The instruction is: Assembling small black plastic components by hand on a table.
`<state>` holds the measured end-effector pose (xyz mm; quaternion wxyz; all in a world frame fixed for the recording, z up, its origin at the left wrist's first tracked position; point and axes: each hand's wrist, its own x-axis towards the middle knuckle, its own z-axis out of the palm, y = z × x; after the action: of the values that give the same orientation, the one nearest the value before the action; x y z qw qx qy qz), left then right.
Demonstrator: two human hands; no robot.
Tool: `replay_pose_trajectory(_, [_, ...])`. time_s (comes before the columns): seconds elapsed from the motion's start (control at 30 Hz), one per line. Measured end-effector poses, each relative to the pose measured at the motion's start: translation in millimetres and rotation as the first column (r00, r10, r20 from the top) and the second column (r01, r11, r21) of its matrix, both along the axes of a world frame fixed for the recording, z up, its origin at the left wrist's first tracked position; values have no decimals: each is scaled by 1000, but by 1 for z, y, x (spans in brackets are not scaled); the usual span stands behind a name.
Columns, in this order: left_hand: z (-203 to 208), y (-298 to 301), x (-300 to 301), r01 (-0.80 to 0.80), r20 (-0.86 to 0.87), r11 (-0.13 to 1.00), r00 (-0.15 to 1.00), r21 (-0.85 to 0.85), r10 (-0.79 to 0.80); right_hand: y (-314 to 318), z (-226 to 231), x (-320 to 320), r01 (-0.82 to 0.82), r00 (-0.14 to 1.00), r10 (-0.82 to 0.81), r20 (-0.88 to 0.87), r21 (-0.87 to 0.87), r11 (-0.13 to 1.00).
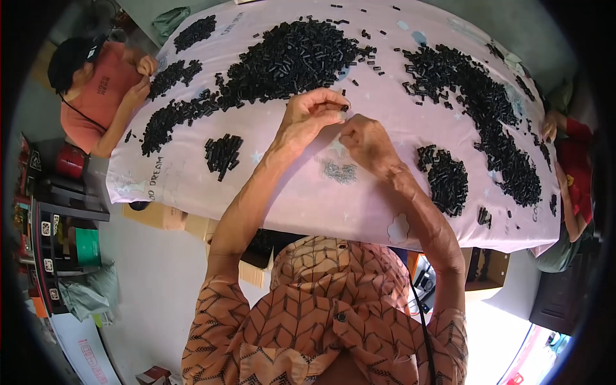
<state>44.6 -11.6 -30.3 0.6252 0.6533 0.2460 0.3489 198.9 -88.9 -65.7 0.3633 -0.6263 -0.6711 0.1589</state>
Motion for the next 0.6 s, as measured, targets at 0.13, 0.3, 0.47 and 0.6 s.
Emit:
replay_pose_trajectory(0.13, [-3,0,-13,-53,-10,996,999,-67,53,7,10,18,-211,860,162,-484,-50,976])
replay_pose_trajectory(0.3, [-3,-1,-10,-49,-45,997,998,-58,46,4,32,17,-128,631,186,-753,136,982])
replay_pose_trajectory(0.47, [-12,-2,-6,-9,18,993,1000,-114,11,2,29,13,-135,719,213,-661,168,976])
replay_pose_trajectory(0.6, [-14,-3,-4,-5,30,990,1000,-141,9,1,26,13,-98,749,182,-637,165,981])
